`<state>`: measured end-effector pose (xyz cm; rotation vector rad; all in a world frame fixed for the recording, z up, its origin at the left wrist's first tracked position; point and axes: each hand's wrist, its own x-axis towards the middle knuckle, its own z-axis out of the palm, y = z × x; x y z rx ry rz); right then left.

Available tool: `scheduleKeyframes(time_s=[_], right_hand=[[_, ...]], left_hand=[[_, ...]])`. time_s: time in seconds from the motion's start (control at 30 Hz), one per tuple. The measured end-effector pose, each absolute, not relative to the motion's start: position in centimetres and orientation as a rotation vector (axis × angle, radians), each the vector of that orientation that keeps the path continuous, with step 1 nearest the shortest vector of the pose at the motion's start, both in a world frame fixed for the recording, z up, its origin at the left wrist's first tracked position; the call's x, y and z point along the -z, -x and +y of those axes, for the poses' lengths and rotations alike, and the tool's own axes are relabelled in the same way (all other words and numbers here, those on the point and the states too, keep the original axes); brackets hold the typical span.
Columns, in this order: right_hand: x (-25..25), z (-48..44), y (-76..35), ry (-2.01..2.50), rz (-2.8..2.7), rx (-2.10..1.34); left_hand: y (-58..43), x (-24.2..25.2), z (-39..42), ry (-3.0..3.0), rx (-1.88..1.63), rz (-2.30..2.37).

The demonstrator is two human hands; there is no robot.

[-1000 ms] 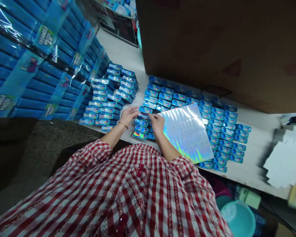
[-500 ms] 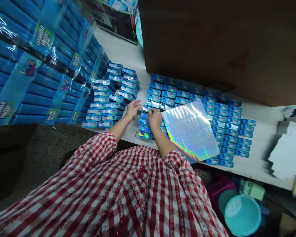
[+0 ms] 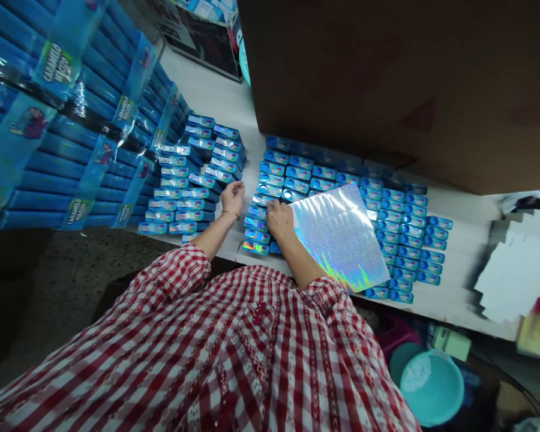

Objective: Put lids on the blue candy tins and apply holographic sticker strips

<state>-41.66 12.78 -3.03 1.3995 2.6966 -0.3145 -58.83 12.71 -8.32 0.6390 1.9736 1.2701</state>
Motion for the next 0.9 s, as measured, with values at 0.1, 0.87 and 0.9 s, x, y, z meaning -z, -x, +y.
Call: scheduleKeyframes(time_s=[0.1,0.87,0.9], right_hand=[[2.6,13.7,38.5,-1.608,2.748,0.336],[3.1,17.3,29.5,-1.17,3.008,0.27],[3.0,17.3,29.7,-1.217,3.019,0.27]], left_hand=[[57.6,6.4,13.1,-0.936,-1.237,1.972],[47.0,4.2,14.2,-1.597,-0.554,2.027],[47.0,4.1,14.2,-1.588,-0.558,2.02]])
